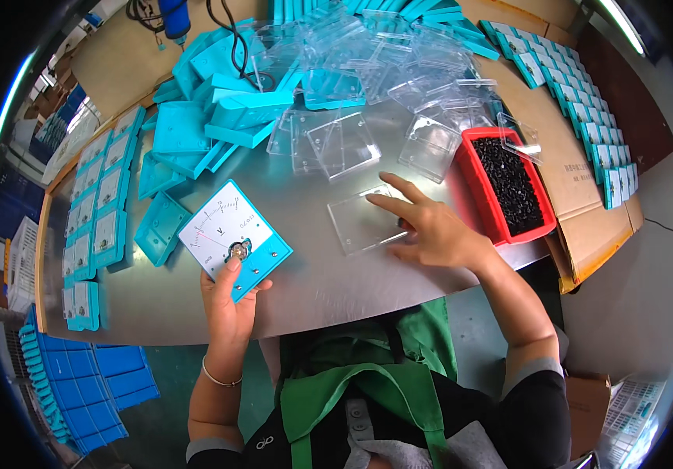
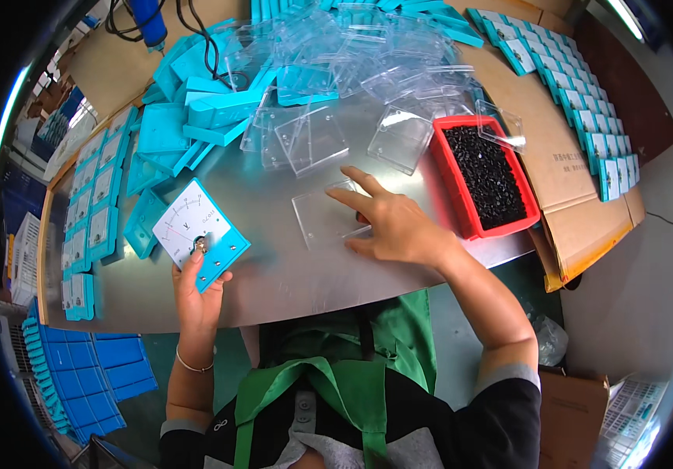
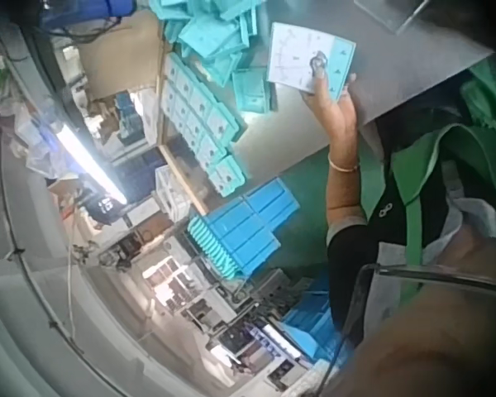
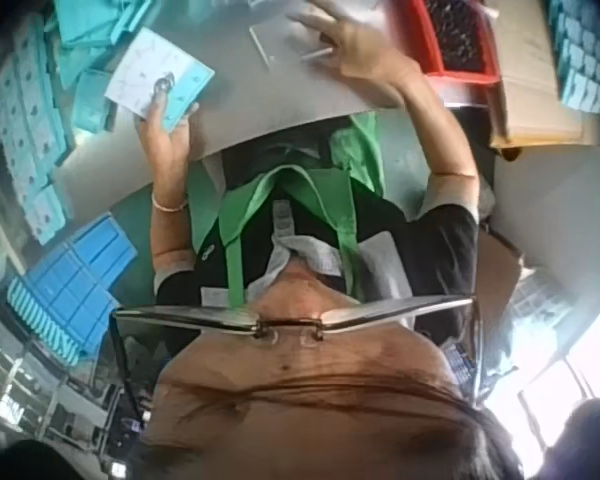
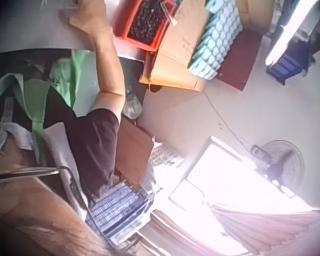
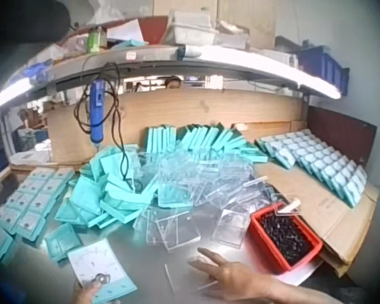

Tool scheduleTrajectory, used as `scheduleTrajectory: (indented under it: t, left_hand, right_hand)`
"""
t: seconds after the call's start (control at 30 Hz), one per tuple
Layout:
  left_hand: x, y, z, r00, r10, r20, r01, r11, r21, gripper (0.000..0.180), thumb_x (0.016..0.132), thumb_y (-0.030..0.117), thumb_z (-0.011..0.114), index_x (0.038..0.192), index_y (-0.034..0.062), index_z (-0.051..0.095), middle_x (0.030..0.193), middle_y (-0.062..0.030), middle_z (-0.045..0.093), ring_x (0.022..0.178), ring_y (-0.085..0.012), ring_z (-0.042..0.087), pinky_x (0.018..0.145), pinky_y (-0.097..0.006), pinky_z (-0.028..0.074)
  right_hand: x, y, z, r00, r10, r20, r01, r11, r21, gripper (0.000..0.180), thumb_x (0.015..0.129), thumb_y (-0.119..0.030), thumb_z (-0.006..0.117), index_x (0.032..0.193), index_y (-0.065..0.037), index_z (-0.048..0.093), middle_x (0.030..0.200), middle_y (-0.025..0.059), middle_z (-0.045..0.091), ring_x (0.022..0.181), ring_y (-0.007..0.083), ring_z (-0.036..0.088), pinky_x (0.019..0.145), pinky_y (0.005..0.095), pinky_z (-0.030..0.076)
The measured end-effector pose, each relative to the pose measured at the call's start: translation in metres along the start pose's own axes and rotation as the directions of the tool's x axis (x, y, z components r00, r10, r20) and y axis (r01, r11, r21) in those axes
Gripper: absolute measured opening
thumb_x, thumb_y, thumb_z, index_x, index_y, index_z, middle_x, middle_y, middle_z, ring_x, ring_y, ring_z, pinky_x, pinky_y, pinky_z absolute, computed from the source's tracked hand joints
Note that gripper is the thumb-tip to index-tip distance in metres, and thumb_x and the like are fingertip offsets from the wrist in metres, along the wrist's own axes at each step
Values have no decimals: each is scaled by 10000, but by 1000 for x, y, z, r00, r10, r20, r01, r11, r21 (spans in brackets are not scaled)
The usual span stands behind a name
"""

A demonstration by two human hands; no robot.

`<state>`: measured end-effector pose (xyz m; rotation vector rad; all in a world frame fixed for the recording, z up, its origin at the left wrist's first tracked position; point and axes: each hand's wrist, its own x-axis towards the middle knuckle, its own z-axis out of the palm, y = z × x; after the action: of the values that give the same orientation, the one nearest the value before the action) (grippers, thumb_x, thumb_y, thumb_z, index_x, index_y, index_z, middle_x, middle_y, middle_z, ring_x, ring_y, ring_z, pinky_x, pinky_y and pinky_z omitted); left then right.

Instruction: The person assembles small teal-colored electrical meter units at a workstation. They use a screwdriver to tighten screws on the meter face, then place a clear plastic cover over the unit and secure it into a teal housing. The person repeats this process for multiple units, stacking the finished assemblies on the table.

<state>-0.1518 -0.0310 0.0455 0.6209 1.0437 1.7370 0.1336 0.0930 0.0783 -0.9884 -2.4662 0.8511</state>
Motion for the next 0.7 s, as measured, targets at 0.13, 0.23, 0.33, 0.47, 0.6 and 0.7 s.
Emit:
scheduleTrajectory:
  t: [0.13, 0.23, 0.33, 0.47, 0.6, 0.7]
  left_hand:
    - [-1, 6, 3, 999, 37, 12, -38, 998, 42, 334, 855, 119, 597, 1150, 10, 485, 1006, -111, 622, 810, -213, 666, 553, -354, 587]
    - [-3, 14, -13, 994, 91, -52, -90, 996, 21, 315, 859, 114, 588, 1143, 14, 494, 1008, -111, 623, 805, -204, 664, 550, -347, 583]
    - [1, 23, -31, 987, 126, -104, -130, 991, -31, 293, 866, 109, 578, 1134, 18, 505, 1011, -106, 624, 798, -195, 662, 544, -341, 579]
    - [14, 25, -15, 987, 144, -73, -149, 986, -74, 301, 867, 121, 579, 1138, 13, 503, 1016, -92, 622, 814, -185, 656, 544, -326, 577]
    - [12, 24, 10, 990, 140, -3, -140, 989, -40, 331, 862, 138, 594, 1147, 7, 490, 1016, -94, 610, 818, -183, 652, 561, -333, 581]
    - [15, 20, 17, 997, 76, 31, -76, 997, -12, 349, 864, 151, 604, 1152, -2, 481, 1024, -108, 604, 821, -193, 653, 592, -345, 585]
  right_hand:
    - [10, 21, 5, 992, -22, 124, 34, 995, -96, 716, 671, -138, 758, 1329, -111, 475, 1341, 162, 429, 832, 275, 635, 786, 363, 526]
    - [-17, 18, -3, 997, 31, -73, -35, 998, -55, 700, 664, -168, 776, 1302, -86, 500, 1269, 173, 476, 879, 270, 642, 788, 364, 529]
    - [-41, 21, 6, 936, 214, -278, -253, 961, -113, 629, 652, -248, 785, 1204, -45, 561, 1178, 208, 519, 808, 308, 658, 683, 381, 548]
    - [-51, -45, 75, 982, -184, -37, 162, 930, -328, 610, 700, -366, 737, 1205, -72, 564, 1214, 211, 499, 771, 318, 658, 599, 356, 552]
    - [-26, -70, 86, 937, -344, 61, 347, 936, -56, 621, 706, -290, 756, 1248, -86, 534, 1268, 202, 468, 817, 295, 661, 644, 356, 551]
    - [4, -36, 50, 991, -121, -61, 105, 971, -217, 584, 718, -271, 755, 1230, -75, 551, 1334, 222, 433, 678, 257, 661, 636, 350, 546]
